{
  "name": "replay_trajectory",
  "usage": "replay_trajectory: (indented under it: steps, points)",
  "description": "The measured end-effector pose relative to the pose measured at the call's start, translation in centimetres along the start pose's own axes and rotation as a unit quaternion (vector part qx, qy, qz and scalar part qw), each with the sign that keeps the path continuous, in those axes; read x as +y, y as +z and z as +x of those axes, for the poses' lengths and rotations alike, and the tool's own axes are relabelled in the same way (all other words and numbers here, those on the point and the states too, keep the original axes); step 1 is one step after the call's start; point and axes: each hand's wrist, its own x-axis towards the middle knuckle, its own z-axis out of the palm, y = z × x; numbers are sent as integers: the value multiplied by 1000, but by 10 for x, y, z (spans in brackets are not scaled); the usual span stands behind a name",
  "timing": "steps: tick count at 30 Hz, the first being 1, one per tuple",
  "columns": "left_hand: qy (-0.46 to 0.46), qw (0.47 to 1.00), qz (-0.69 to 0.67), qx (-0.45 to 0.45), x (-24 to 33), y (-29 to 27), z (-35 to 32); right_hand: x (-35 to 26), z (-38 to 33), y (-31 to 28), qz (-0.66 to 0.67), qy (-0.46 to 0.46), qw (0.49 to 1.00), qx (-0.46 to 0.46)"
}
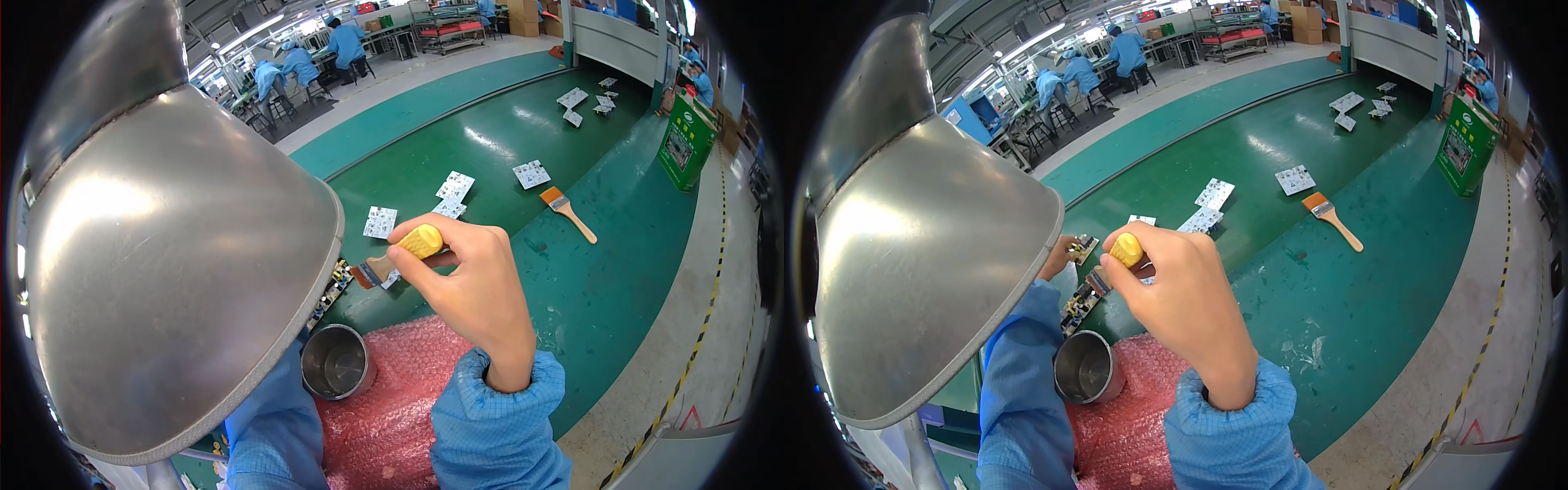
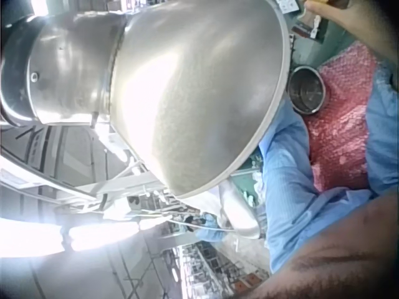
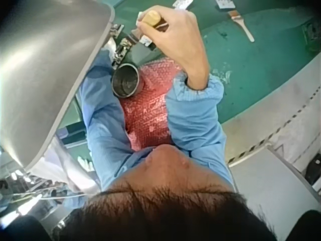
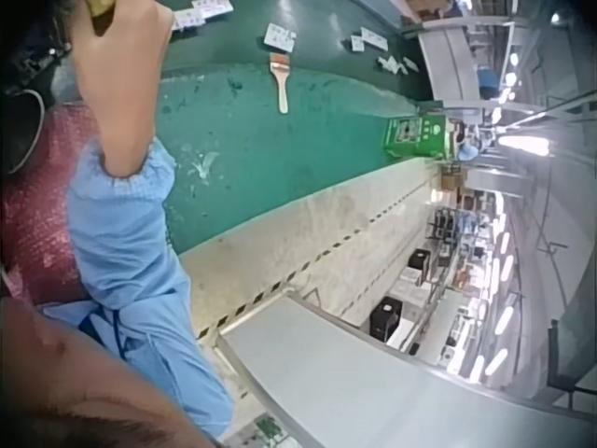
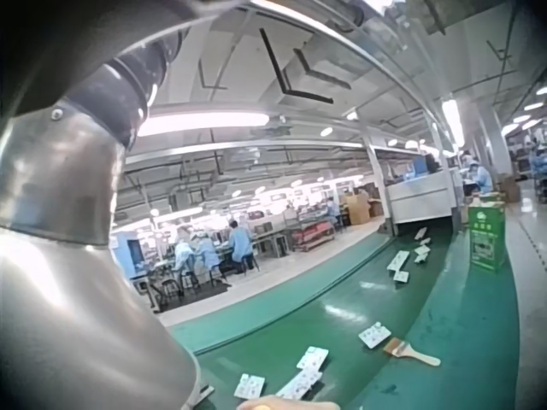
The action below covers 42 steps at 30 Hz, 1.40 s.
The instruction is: The person dips a brush into a bowl of liquid, coats the underside and sides of circuit boards with the brush, and handles the components by hand.
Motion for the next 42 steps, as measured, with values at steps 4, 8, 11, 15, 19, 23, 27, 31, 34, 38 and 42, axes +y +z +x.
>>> replay_trajectory:
  steps: [4,8,11,15,19,23,27,31,34,38,42]
  points:
    - [-2,1000,9,0,-1,-2,4,4,0,1,6,2,1000,7]
    - [-2,1000,11,-2,-3,-1,6,6,1,-1,46,-12,994,102]
    - [-1,1000,12,-1,-3,-1,7,12,2,-6,69,-6,986,150]
    - [-4,1000,13,-2,-3,-1,6,14,3,-7,77,0,985,157]
    - [-5,1000,15,1,-4,-3,5,12,4,-5,78,7,987,139]
    - [-4,1000,16,-1,-3,-1,4,14,3,-5,80,11,987,136]
    - [-5,1000,15,-1,-3,0,4,13,2,-7,80,19,988,133]
    - [-6,1000,18,-2,-5,1,4,16,2,-5,78,14,989,126]
    - [-5,1000,19,0,-7,1,3,19,3,-4,73,22,989,124]
    - [-3,1000,15,3,-8,1,-1,21,5,-3,60,33,991,114]
    - [10,1000,19,9,0,-2,-3,17,4,-8,30,18,994,107]
